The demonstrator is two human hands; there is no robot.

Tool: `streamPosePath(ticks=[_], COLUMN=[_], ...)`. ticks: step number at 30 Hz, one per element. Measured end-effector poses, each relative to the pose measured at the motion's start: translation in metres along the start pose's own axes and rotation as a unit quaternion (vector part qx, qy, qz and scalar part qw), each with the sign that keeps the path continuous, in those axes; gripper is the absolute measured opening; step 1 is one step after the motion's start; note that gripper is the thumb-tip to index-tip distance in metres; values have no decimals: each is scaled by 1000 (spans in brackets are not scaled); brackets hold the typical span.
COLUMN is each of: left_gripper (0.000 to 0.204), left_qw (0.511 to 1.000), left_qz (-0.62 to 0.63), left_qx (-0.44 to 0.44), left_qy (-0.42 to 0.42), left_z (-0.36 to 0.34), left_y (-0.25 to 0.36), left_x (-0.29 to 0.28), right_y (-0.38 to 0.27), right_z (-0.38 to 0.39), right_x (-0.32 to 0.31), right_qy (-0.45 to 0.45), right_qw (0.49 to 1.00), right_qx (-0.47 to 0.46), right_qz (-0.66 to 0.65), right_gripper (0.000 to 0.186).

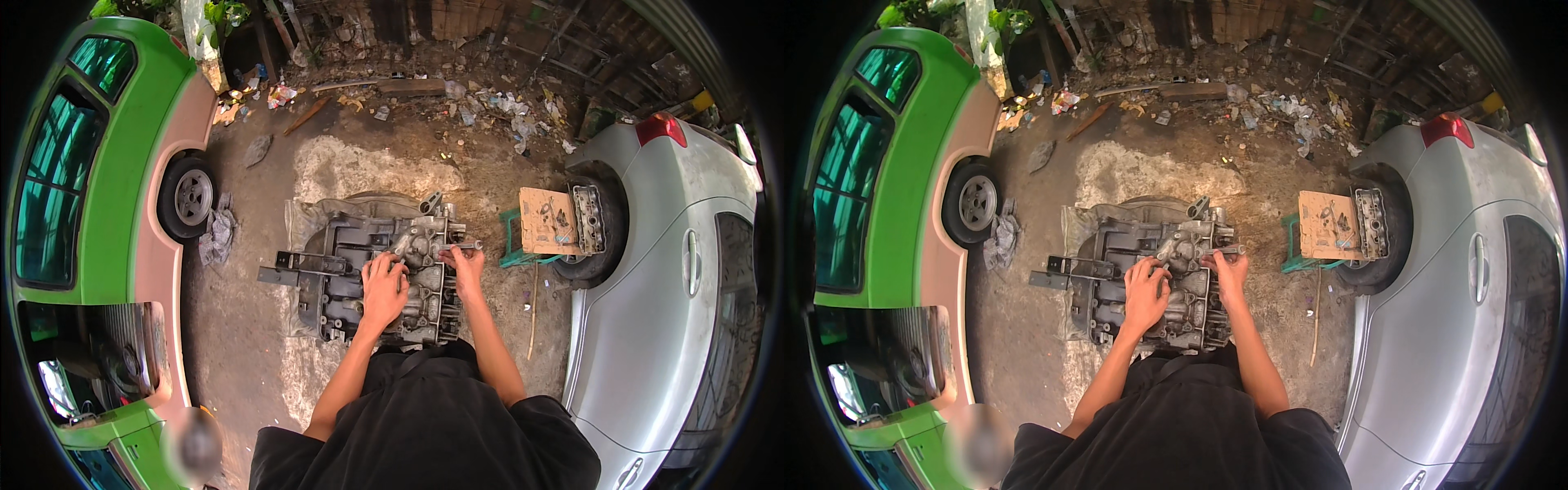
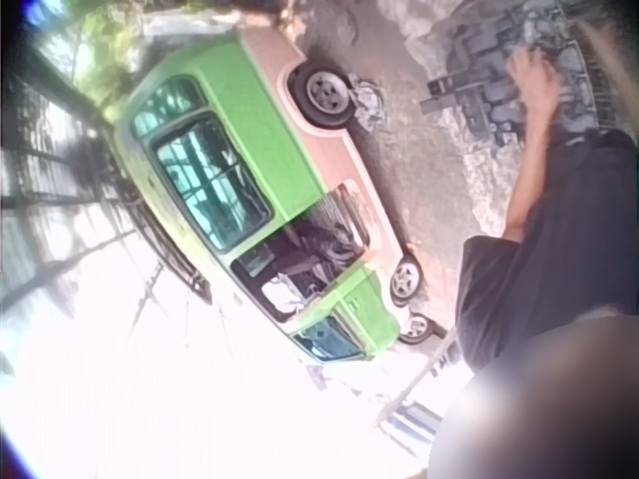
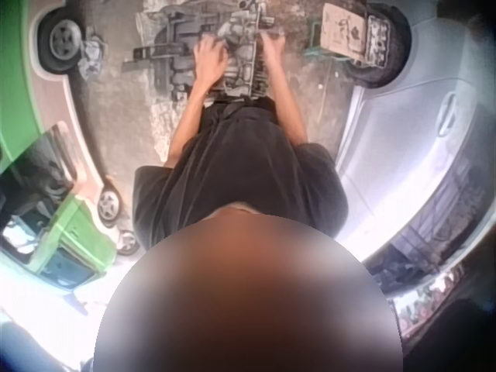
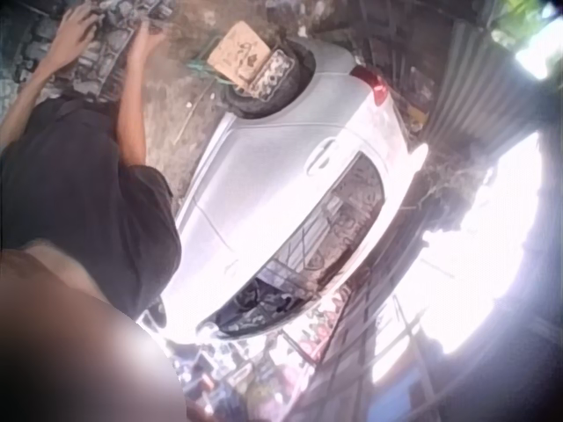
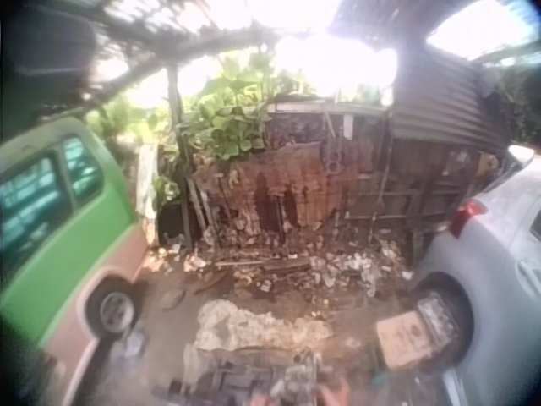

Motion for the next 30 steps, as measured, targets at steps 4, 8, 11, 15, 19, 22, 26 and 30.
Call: streamPosePath(ticks=[4, 8, 11, 15, 19, 22, 26, 30], left_gripper=[17, 18, 18, 18, 20, 20, 28, 43], left_qw=[1000, 1000, 1000, 1000, 1000, 1000, 999, 999], left_qz=[-4, -9, -4, -5, -10, 0, 40, 31], left_qx=[2, 4, 3, 4, 1, -7, -32, -35], left_qy=[-5, -4, -6, -9, -14, -8, -15, -16], left_z=[0, 0, 0, 0, 0, 0, 1, 0], left_y=[-1, 0, -1, -1, -1, 0, -3, -2], left_x=[1, 2, 3, 3, 2, 0, -3, -5], right_y=[6, 13, 15, 17, 19, 22, 29, 31], right_z=[29, 46, 51, 54, 55, 55, 55, 52], right_x=[-15, -24, -22, -19, -18, -18, -16, -17], right_qy=[-12, -3, -20, -24, -21, -24, -40, -25], right_qw=[998, 998, 998, 998, 998, 999, 998, 999], right_qx=[18, 34, 29, 26, 26, 26, 33, 27], right_qz=[-53, -52, -60, -46, -44, -34, -38, -35], right_gripper=[16, 17, 18, 18, 18, 18, 19, 19])
Point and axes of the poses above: each hand's wrist, its own z-axis away from the middle knuckle, its own x-axis out of the palm, y = z × x, the point moved 6 cm from there along -z, towards the middle knuckle, and after that the axes turned 15 degrees about -z, right-handed, at the moved point
